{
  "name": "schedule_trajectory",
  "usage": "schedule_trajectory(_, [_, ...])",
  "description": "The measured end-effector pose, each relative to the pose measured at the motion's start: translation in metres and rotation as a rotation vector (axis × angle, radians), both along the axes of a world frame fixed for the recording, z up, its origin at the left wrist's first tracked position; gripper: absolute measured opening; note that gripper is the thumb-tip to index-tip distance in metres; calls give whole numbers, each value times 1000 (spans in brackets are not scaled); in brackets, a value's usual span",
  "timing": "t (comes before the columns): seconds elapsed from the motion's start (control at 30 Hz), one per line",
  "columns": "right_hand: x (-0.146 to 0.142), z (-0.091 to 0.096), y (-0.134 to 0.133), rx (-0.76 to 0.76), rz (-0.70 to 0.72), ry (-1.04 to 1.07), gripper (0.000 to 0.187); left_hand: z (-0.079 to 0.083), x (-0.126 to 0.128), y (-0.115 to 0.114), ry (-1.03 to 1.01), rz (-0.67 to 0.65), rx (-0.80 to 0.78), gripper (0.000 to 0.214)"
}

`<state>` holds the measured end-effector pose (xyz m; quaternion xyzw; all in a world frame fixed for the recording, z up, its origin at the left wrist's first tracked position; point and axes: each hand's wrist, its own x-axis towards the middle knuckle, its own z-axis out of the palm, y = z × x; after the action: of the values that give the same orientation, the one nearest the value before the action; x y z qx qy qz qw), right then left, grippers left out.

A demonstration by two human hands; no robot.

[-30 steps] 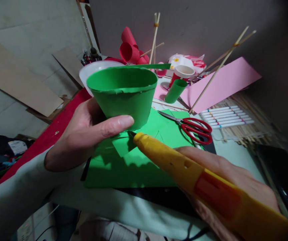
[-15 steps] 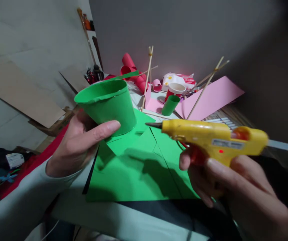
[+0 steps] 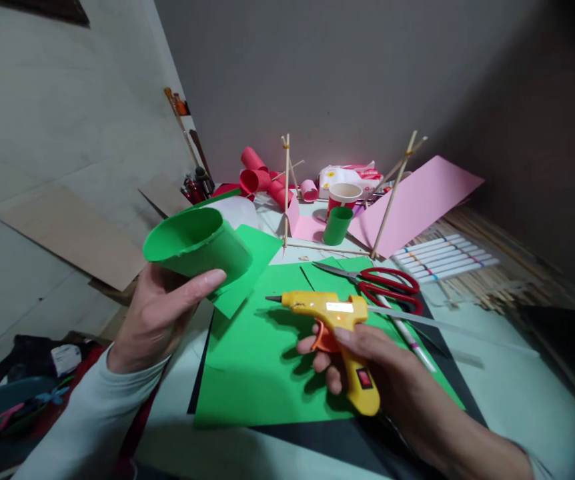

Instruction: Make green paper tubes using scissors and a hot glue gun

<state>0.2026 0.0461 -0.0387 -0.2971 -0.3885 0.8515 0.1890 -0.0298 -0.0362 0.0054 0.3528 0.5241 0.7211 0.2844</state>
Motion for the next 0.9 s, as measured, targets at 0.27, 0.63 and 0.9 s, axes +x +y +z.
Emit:
schedule_trajectory(0.27, [1,-18,1,4,236,-58,59,5,1,-8,-50,-225,-157,45])
schedule_trajectory(0.63, [-2,-15,6,10,298,-155,62,-3,-7,-4,222,-316,-171,60])
schedule_trajectory(0.9, [49,22,23,1032,305,-586,44,-7,-12,-5,385,-521,-213,74])
